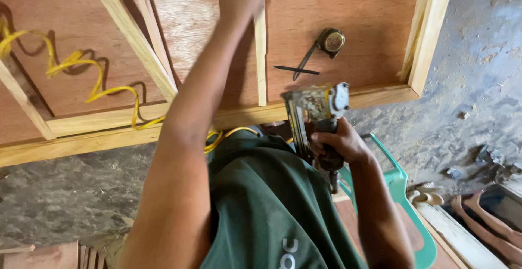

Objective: The person uses a pneumatic nail gun to fasten thin wooden strips across a large plywood panel frame resting on trestles. They position each strip by hand, hold it in place, and drive nails along it, working across successive strips on the panel.

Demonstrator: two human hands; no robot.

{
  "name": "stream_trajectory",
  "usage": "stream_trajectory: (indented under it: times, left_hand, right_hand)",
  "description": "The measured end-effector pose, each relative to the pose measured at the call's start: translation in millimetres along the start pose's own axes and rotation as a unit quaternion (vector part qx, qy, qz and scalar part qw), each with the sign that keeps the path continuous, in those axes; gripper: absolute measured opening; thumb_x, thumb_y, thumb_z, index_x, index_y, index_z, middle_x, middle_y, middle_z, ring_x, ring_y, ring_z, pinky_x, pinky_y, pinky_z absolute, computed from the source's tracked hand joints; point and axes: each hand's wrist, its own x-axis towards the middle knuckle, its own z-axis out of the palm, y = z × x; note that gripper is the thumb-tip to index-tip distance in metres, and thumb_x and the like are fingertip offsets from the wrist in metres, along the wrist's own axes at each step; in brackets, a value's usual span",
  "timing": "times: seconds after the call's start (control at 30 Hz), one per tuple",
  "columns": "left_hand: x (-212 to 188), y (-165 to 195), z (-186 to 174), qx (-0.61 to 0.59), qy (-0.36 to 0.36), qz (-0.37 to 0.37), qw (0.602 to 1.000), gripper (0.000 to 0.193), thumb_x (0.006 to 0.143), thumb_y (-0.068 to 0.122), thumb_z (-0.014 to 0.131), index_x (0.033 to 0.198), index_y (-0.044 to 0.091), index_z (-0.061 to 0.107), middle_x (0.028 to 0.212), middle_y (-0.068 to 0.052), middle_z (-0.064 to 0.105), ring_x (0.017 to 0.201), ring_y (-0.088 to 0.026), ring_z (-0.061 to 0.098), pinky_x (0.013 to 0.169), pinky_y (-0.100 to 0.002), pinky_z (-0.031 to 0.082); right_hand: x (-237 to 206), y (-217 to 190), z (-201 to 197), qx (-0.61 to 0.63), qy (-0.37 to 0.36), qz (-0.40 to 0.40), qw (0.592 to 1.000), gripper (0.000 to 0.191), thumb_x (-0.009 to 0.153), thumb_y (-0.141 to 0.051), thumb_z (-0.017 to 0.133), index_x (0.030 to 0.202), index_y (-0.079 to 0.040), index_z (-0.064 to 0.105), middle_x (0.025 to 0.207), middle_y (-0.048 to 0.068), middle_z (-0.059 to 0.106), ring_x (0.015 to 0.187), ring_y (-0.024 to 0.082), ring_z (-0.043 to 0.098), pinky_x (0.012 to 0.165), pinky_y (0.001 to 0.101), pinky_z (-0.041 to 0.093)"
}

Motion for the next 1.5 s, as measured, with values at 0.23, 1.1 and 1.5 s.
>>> stream_trajectory:
  times: [0.23,1.1,1.5]
  left_hand:
    - [-174.1,-36.3,12.0,-0.14,0.012,-0.006,0.99,0.039,0.091,0.032,0.072,0.109,0.003,0.054,0.092,-0.021,0.069,0.088,-0.04,0.069,0.077,-0.05,0.054]
    - [-203.1,-77.1,32.0,-0.162,-0.063,0.066,0.983,0.033,0.094,0.031,0.062,0.086,-0.001,0.069,0.087,-0.028,0.069,0.085,-0.047,0.066,0.08,-0.055,0.052]
    - [-211.5,-98.4,19.2,-0.177,-0.036,0.021,0.983,0.026,0.093,0.025,0.061,0.09,0.001,0.07,0.091,-0.024,0.071,0.087,-0.045,0.067,0.079,-0.052,0.052]
  right_hand:
    - [31.2,2.4,17.9,-0.061,-0.051,0.092,0.993,0.001,0.079,0.0,0.061,0.079,0.0,0.061,0.061,0.007,0.059,0.048,0.016,0.056,0.046,0.0316,0.048]
    - [48.2,12.6,51.3,-0.11,-0.003,0.085,0.99,0.018,0.087,-0.001,0.059,0.105,0.003,0.06,0.06,0.01,0.055,0.048,0.022,0.057,0.049,0.0383,0.053]
    - [47.3,12.6,50.3,-0.123,-0.019,0.076,0.989,0.014,0.087,-0.003,0.062,0.1,0.003,0.061,0.059,0.009,0.055,0.048,0.019,0.056,0.047,0.0353,0.049]
